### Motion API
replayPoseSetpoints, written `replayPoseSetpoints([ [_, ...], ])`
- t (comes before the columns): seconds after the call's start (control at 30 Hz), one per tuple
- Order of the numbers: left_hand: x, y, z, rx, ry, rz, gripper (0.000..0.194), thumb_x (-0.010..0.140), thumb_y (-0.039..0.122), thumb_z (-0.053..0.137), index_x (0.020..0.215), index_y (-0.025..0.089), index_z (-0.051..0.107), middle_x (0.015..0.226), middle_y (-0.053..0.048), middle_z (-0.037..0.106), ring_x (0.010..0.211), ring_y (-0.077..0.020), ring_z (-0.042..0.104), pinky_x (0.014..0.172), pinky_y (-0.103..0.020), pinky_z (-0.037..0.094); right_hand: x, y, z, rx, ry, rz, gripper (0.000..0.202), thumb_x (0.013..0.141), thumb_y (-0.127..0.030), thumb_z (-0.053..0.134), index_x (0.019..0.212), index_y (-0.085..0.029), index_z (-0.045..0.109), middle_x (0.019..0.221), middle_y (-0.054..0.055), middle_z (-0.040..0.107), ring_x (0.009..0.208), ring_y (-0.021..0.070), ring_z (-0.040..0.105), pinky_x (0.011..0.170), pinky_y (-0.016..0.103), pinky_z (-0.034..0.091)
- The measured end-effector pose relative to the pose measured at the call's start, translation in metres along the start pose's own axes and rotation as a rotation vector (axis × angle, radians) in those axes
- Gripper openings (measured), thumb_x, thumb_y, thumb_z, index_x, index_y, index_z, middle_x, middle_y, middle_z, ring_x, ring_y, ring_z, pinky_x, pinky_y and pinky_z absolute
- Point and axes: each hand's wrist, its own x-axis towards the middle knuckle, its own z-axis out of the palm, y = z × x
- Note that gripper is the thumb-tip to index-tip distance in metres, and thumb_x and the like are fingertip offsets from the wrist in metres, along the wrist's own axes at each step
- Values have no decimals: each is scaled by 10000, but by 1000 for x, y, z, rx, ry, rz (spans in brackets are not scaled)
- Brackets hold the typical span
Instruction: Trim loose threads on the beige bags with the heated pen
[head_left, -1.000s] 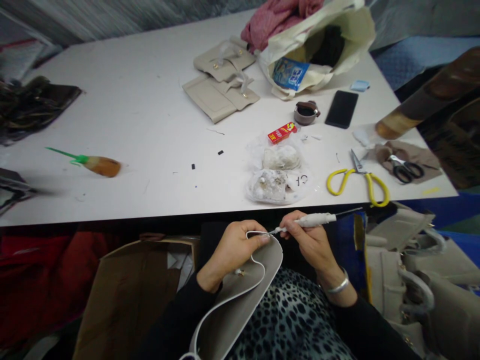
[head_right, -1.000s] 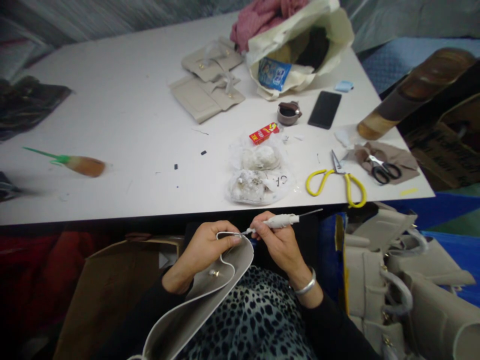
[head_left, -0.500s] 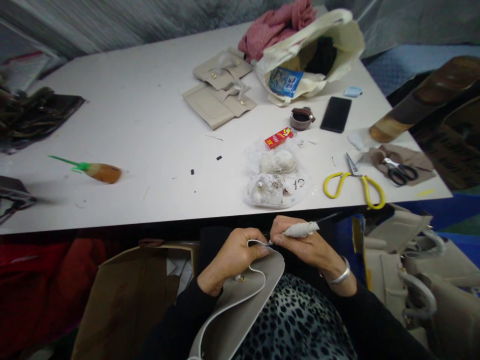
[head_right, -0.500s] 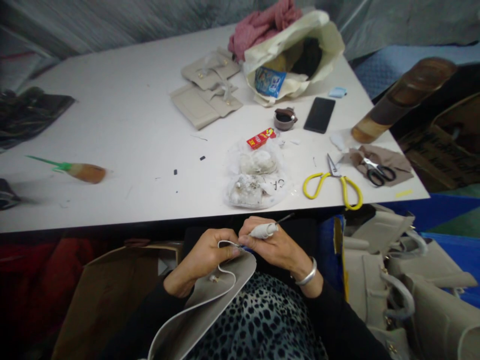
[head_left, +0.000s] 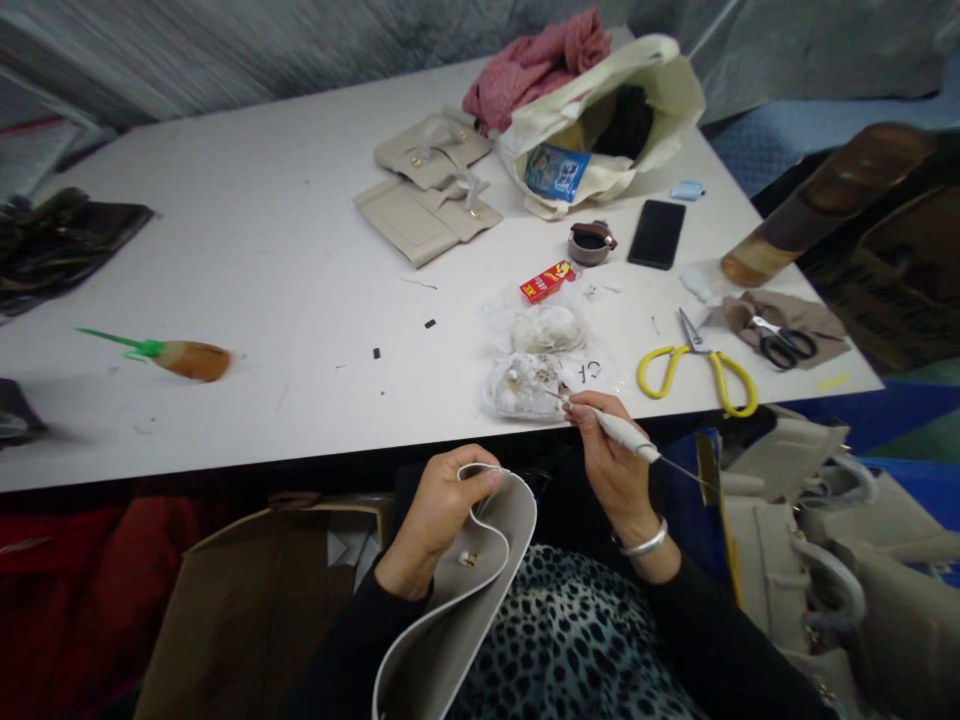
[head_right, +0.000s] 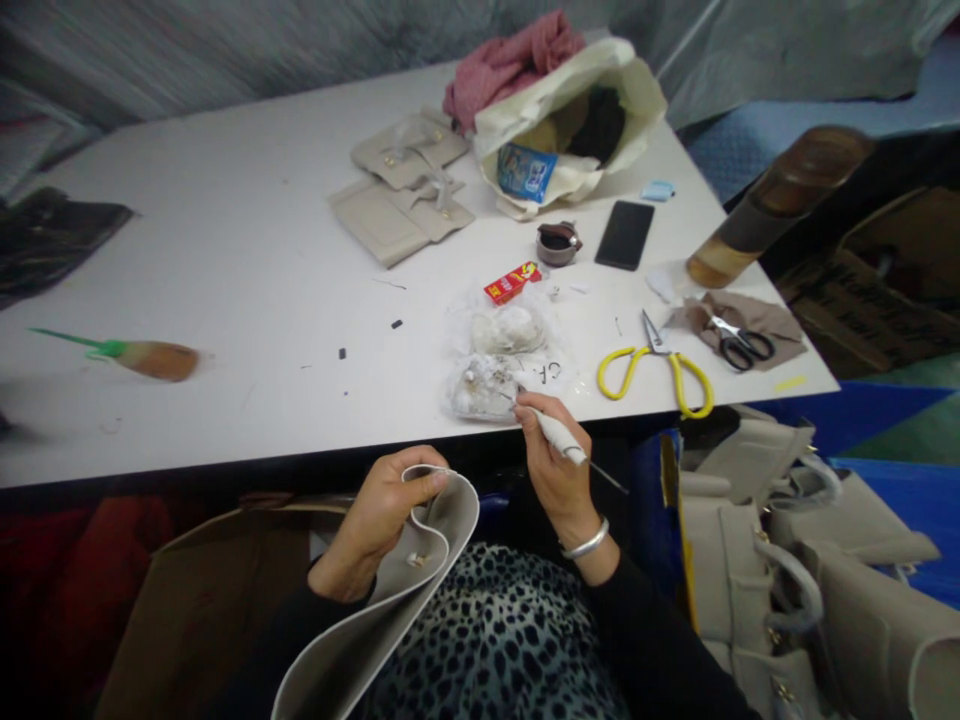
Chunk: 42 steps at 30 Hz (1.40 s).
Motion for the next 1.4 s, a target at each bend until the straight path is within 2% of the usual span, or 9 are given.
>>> replayPoseSetpoints([
  [0.2,0,-4,-15,-162,71,-67,280,661,351,880,766,154,711,672,-16,668,614,-149,565,605,-264,416,3,1,4,-125,-59,-129,137,1063,-318,627,1089,-227,726,1031,70,762,962,231,723,915,393,585],
  [0.5,2,-4,-22,-225,-10,-153,357,627,382,921,810,136,736,691,-32,699,590,-153,590,596,-273,441,7,0,6,-365,-165,-278,158,1091,-317,573,1081,-236,709,994,93,754,945,251,704,881,410,547],
  [0.67,1,-4,-24,-263,-45,-179,361,599,363,937,796,133,740,682,-28,691,587,-146,587,588,-265,432,8,-2,1,-269,-124,-258,128,1076,-308,606,1080,-244,716,997,75,751,944,245,705,886,408,552],
  [0.77,0,-3,-23,-274,-73,-195,351,597,355,935,784,131,741,675,-30,688,589,-145,588,590,-263,429,3,-9,-2,-110,-104,-170,113,1061,-310,631,1056,-249,726,980,57,745,926,233,701,881,400,563],
  [0.8,0,-3,-23,-276,-81,-198,342,600,351,931,778,131,740,669,-29,684,586,-143,583,588,-262,425,0,-12,-2,-27,-155,-96,125,1062,-326,632,1042,-250,728,950,47,740,891,223,701,848,385,573],
  [0.9,0,-3,-21,-276,-107,-202,318,611,340,922,768,133,738,657,-20,669,576,-133,561,581,-257,404,-10,-17,1,220,-415,139,201,1059,-403,638,989,-242,735,850,23,723,776,195,695,728,333,583],
  [0.97,1,-4,-22,-267,-120,-196,315,620,343,922,774,136,742,662,-16,665,581,-129,554,581,-254,393,-16,-18,4,286,-528,211,239,1044,-435,661,956,-228,742,835,24,721,766,190,691,716,321,582],
  [1.2,3,-8,-24,-236,-178,-154,326,653,385,919,780,135,752,670,-17,656,591,-121,527,589,-251,361,-19,-15,8,332,-541,272,248,1034,-442,675,957,-215,738,831,23,708,763,178,665,706,302,556],
  [1.4,2,-9,-24,-274,-204,-170,324,665,376,925,788,136,746,660,-1,641,587,-112,516,602,-247,372,-16,-13,10,356,-571,260,236,1047,-417,661,955,-214,737,827,14,698,764,166,651,721,294,537],
])
